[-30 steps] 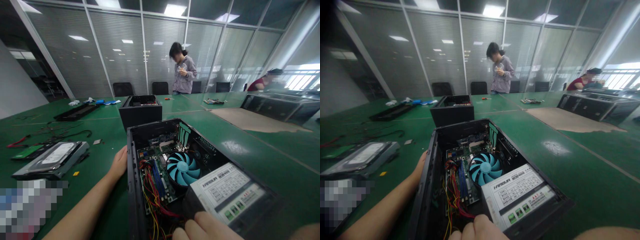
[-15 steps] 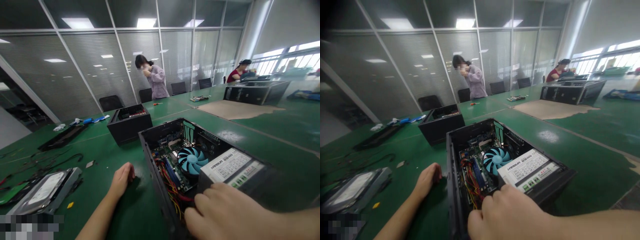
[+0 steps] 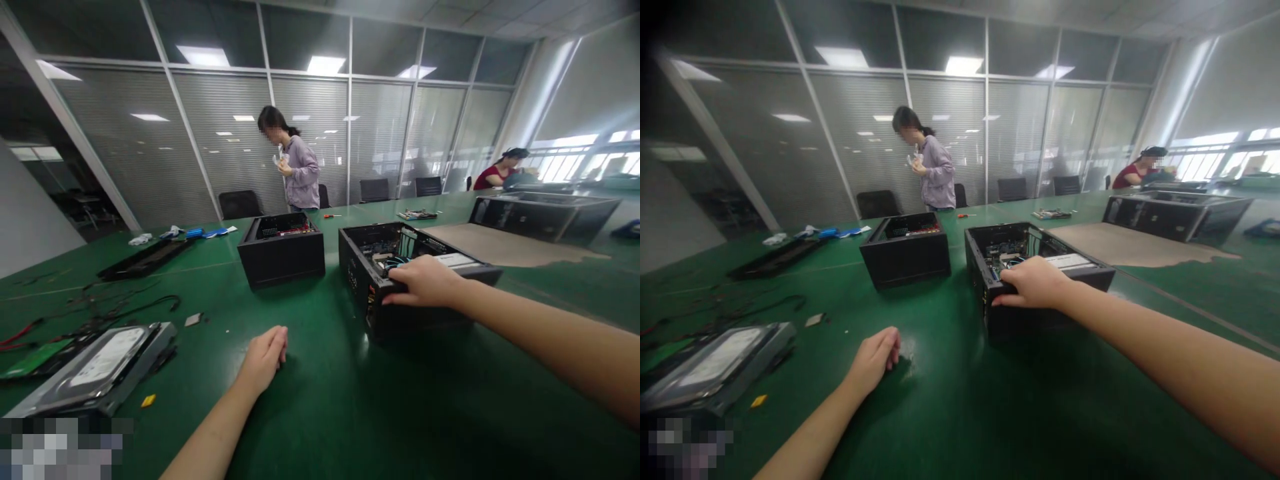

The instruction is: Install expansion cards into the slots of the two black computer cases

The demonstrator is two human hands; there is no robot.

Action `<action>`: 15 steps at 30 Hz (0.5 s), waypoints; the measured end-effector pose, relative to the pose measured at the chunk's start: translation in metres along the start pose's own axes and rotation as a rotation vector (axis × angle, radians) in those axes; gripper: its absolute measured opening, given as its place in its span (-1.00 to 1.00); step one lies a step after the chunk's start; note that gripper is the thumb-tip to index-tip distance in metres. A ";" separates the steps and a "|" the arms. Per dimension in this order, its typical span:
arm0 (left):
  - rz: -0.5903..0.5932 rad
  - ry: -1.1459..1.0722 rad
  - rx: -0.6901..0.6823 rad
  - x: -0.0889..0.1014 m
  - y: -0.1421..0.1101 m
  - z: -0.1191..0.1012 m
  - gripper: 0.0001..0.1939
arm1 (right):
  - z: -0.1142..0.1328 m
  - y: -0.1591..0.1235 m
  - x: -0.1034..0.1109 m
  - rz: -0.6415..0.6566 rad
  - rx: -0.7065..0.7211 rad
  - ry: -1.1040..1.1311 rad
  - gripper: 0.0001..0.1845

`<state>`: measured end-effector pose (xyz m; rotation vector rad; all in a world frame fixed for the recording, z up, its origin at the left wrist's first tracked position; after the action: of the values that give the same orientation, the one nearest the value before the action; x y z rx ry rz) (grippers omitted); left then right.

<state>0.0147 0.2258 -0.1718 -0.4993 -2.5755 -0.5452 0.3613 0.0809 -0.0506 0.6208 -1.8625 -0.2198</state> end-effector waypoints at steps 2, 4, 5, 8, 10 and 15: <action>-0.051 0.025 -0.001 0.002 0.000 0.001 -0.53 | -0.032 0.020 -0.026 0.005 -0.003 -0.007 -0.33; -0.101 0.060 -0.009 0.005 0.001 0.003 -0.53 | -0.062 0.038 -0.051 0.022 -0.017 -0.007 -0.32; -0.123 0.073 -0.010 0.007 0.001 0.005 -0.52 | -0.075 0.046 -0.062 0.035 -0.022 0.000 -0.31; -0.185 0.087 0.000 0.008 0.003 0.010 -0.51 | -0.102 0.061 -0.084 -0.014 -0.060 0.030 -0.26; -0.211 0.108 0.004 0.006 0.003 0.012 -0.50 | -0.108 0.064 -0.089 -0.166 -0.124 0.058 -0.19; -0.185 0.247 -0.009 0.000 0.004 0.006 -0.48 | -0.074 0.093 -0.069 -0.589 -0.306 0.166 -0.32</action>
<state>0.0139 0.2314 -0.1753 -0.1833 -2.3948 -0.6394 0.4183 0.2055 -0.0392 0.9279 -1.4093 -0.7970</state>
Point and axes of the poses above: each hand's wrist, its own y-axis towards the middle knuckle, its own x-axis out of the back of the hand, z = x × y, the point moved 2 cm from there along y, towards the middle knuckle, and after that the axes turned 12 degrees about -z, right-handed, at the moved point
